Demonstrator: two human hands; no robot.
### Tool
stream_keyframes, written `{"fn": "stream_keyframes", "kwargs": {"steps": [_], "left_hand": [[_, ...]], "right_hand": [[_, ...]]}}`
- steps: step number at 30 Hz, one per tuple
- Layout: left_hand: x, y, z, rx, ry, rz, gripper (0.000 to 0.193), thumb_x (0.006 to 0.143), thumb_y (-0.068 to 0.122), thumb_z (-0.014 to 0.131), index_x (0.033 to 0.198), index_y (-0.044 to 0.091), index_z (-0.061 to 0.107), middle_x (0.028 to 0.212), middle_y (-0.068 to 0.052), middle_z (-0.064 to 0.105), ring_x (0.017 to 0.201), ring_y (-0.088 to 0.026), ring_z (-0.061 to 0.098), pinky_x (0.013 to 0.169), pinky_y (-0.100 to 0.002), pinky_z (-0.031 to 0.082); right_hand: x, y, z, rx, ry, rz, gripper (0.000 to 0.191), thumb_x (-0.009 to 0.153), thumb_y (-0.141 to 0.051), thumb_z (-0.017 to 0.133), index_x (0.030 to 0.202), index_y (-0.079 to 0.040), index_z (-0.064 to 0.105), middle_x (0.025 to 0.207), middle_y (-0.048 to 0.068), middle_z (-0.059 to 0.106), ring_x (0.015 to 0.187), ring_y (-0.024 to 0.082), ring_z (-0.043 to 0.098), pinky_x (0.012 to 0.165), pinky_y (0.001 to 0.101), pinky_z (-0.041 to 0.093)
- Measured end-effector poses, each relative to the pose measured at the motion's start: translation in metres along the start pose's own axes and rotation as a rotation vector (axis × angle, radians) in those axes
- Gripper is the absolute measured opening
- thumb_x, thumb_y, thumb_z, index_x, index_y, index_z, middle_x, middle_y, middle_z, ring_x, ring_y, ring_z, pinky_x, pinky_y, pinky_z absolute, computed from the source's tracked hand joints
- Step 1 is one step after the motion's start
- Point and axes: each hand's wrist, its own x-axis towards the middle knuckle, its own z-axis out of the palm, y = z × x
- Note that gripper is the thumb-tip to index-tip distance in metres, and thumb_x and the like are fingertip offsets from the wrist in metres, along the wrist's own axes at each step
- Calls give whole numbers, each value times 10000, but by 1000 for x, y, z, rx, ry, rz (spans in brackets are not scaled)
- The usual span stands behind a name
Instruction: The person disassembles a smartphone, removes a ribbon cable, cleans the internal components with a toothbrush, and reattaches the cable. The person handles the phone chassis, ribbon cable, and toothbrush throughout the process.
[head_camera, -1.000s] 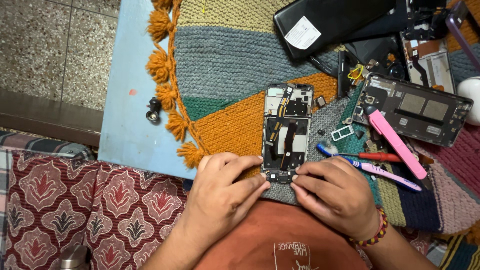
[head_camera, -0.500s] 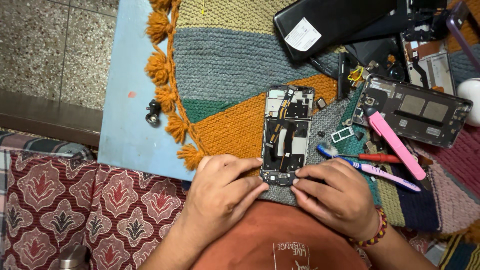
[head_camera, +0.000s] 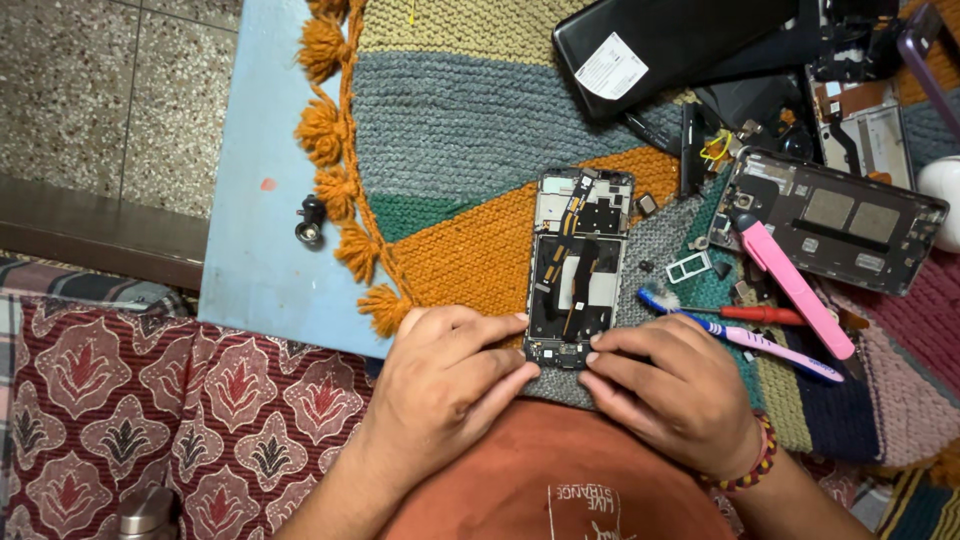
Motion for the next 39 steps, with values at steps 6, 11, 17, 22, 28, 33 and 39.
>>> {"fn": "stream_keyframes", "kwargs": {"steps": [6, 11, 17, 22, 28, 33, 39], "left_hand": [[-1, 0, -1, -8, 1, 0, 190, 838, 190, 839, 964, 85, 743, 1157, -31, 731, 1001, -232, 661, 876, -385, 488], [-1, 0, -1, -30, -5, -23, 215, 839, 192, 837, 991, 82, 730, 1157, -31, 738, 996, -226, 668, 875, -380, 489], [-1, -1, -2, -56, -4, -34, 219, 852, 190, 837, 996, 69, 726, 1152, -27, 744, 972, -220, 666, 862, -369, 492], [-2, -2, -2, -23, -19, 10, 187, 845, 179, 825, 994, 104, 741, 1170, -24, 735, 982, -231, 653, 864, -382, 482], [-6, -3, -3, 36, -63, 45, 202, 845, 163, 785, 1041, 123, 759, 1237, -35, 702, 1041, -245, 629, 893, -408, 469], [-7, -2, -3, 81, -77, 74, 270, 834, 148, 763, 1104, 138, 757, 1274, -50, 682, 1081, -259, 622, 922, -426, 464], [-5, 6, 2, 93, -36, 24, 225, 881, 222, 784, 1087, 138, 749, 1234, -43, 679, 1066, -265, 617, 903, -432, 445]], "right_hand": [[0, 0, 0, -3, 3, -29, 232, 750, -92, 855, 935, -54, 721, 1015, 89, 716, 828, 254, 686, 714, 369, 540], [0, 0, -3, -23, -22, -68, 229, 754, -97, 846, 946, -57, 729, 1015, 91, 722, 837, 252, 687, 723, 377, 541], [-1, -2, 0, -44, 4, -64, 217, 774, -102, 844, 948, -56, 723, 1022, 88, 723, 850, 252, 689, 733, 377, 547], [-2, -2, 1, -52, 0, -48, 223, 763, -115, 846, 946, -73, 726, 1016, 80, 719, 843, 255, 683, 721, 381, 535], [-2, -2, 0, -54, -43, -36, 249, 739, -124, 841, 963, -87, 740, 1020, 70, 708, 849, 256, 672, 716, 387, 518], [-1, -2, -1, -39, -45, -39, 255, 748, -104, 832, 982, -73, 737, 1034, 75, 704, 863, 258, 666, 726, 384, 523], [-1, 0, -5, 40, -38, 19, 200, 788, -75, 819, 954, -33, 716, 1021, 94, 735, 873, 249, 718, 752, 360, 554]]}}
